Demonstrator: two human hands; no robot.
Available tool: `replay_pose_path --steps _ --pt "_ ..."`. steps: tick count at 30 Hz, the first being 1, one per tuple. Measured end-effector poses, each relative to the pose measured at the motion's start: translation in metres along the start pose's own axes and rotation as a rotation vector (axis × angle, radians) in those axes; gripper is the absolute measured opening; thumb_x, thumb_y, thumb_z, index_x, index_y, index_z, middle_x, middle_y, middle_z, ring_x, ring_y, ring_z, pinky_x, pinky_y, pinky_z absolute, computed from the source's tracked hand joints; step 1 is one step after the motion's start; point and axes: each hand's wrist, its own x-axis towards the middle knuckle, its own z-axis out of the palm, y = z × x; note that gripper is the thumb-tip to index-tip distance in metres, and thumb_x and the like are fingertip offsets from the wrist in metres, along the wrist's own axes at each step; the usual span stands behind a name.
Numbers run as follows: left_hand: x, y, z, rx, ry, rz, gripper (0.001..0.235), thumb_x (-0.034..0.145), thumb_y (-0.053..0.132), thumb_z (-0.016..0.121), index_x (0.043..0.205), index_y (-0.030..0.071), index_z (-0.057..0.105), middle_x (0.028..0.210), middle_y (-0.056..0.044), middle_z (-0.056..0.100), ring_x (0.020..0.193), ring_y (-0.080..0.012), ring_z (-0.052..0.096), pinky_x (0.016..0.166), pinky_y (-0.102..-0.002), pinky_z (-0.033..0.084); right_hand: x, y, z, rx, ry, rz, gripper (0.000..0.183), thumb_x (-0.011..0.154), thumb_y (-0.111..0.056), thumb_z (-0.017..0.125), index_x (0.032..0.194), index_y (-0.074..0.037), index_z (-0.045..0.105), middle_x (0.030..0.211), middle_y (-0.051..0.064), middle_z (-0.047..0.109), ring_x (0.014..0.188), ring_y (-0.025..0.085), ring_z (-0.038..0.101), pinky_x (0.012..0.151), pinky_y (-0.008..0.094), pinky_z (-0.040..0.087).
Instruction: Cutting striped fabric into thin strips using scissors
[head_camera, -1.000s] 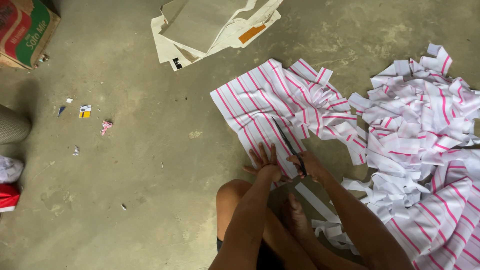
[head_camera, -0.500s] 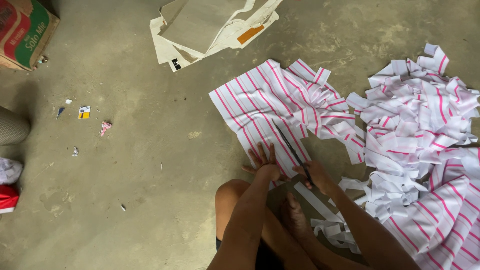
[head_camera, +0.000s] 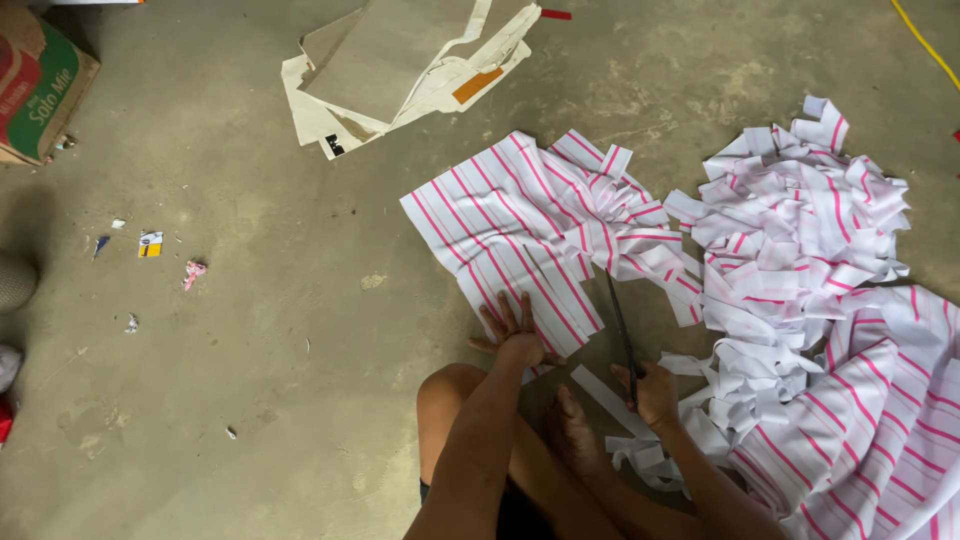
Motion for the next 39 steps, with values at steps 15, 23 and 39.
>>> replay_pose_path --steps 15,23,39 --pt "0.025 -0.002 0.004 -0.125 -0.022 0.237 0.151 0.06 0.062 0.086 0.162 0.028 -0.019 0.165 -0.016 -0.035 0.145 -0.0535 -0.035 0.104 -0.088 -0.006 -0.005 -0.006 0.005 0.039 0.057 -0.008 0.049 0.079 -0.029 0.091 0.06 -0.001 0.055 0.048 0.019 0.055 0.038 0.022 0.057 0.033 0.032 0.048" --pt "0.087 0.019 0.041 0.039 0.385 0.456 0.131 0.061 0.078 0.072 0.165 0.026 0.012 0.171 -0.023 0.002 0.153 -0.0525 -0.008 0.103 -0.087 -0.011 -0.007 -0.003 0.004 -0.008 0.048 -0.023 0.047 0.081 -0.03 0.088 0.061 -0.001 0.056 0.047 0.018 0.055 0.037 0.021 0.056 0.035 0.031 0.047" --pt "0.103 0.049 -0.049 -0.161 0.131 0.145 0.117 0.082 0.079 0.059 0.163 0.036 -0.015 0.165 -0.017 -0.034 0.148 -0.0478 -0.032 0.108 -0.084 0.003 -0.006 0.0 0.01 -0.027 0.122 0.005 0.035 0.081 -0.017 0.085 0.063 -0.001 0.059 0.043 0.011 0.049 0.031 0.017 0.043 0.029 0.031 0.031"
